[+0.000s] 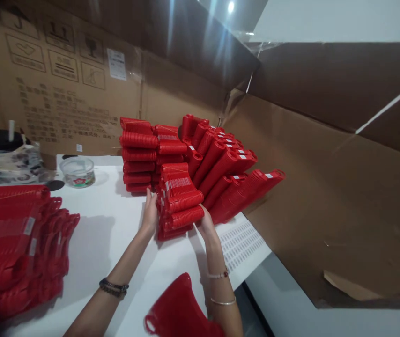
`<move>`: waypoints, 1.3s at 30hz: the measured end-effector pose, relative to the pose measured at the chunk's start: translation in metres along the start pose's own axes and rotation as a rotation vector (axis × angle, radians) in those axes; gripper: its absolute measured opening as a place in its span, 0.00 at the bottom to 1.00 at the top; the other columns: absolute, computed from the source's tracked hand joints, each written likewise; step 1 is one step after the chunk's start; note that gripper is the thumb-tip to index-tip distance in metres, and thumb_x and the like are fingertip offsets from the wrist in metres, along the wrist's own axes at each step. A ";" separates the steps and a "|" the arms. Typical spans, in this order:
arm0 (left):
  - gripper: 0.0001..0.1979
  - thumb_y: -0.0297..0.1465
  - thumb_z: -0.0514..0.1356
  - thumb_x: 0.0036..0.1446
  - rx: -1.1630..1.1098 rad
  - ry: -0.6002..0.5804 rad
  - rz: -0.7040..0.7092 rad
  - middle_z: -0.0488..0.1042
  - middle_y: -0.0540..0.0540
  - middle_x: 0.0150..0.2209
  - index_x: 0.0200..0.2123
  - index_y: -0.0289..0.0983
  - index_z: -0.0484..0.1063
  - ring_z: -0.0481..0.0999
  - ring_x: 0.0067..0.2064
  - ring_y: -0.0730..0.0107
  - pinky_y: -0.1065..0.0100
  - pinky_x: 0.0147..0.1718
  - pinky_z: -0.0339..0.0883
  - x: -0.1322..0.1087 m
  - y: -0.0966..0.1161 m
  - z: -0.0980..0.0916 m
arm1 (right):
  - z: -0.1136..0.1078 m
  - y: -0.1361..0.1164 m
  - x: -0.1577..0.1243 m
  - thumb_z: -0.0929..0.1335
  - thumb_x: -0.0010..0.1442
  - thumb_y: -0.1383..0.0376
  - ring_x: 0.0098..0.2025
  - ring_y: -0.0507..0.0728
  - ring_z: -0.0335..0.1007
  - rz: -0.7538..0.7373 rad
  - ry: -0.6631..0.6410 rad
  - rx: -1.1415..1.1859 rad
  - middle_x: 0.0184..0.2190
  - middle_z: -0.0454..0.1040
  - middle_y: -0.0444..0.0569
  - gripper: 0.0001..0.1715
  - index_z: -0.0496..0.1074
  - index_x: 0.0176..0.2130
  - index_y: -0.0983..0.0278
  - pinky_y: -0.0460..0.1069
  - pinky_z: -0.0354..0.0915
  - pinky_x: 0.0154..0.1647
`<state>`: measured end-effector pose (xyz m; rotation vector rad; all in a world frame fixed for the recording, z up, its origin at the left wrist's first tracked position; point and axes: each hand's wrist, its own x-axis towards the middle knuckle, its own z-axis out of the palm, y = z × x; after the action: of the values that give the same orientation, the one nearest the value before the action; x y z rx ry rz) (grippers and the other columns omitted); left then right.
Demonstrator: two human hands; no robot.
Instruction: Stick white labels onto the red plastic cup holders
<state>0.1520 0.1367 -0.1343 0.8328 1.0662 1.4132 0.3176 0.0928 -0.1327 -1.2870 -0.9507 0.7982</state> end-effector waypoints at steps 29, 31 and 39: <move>0.26 0.46 0.52 0.60 1.167 -0.387 -0.001 0.78 0.43 0.44 0.59 0.41 0.63 0.78 0.43 0.53 0.57 0.45 0.68 -0.247 0.006 -0.136 | -0.027 0.004 -0.071 0.67 0.52 0.49 0.50 0.56 0.67 0.196 0.127 0.112 0.53 0.70 0.50 0.27 0.70 0.47 0.60 0.48 0.66 0.42; 0.31 0.45 0.52 0.60 1.131 -0.422 -0.022 0.79 0.45 0.43 0.64 0.44 0.54 0.79 0.42 0.55 0.59 0.42 0.69 -0.247 0.010 -0.135 | -0.030 0.002 -0.072 0.66 0.52 0.49 0.49 0.56 0.67 0.188 0.158 0.102 0.53 0.69 0.50 0.28 0.69 0.49 0.60 0.48 0.66 0.40; 0.16 0.41 0.54 0.60 1.023 -0.438 0.095 0.78 0.49 0.41 0.49 0.44 0.66 0.78 0.39 0.61 0.65 0.42 0.68 -0.242 0.025 -0.136 | -0.043 -0.028 -0.085 0.64 0.55 0.51 0.51 0.58 0.68 0.063 0.243 0.090 0.51 0.71 0.53 0.25 0.69 0.47 0.62 0.53 0.63 0.52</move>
<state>0.0476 -0.1220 -0.1381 1.8360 1.3915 0.6182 0.3203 -0.0052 -0.1171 -1.3069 -0.6761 0.7054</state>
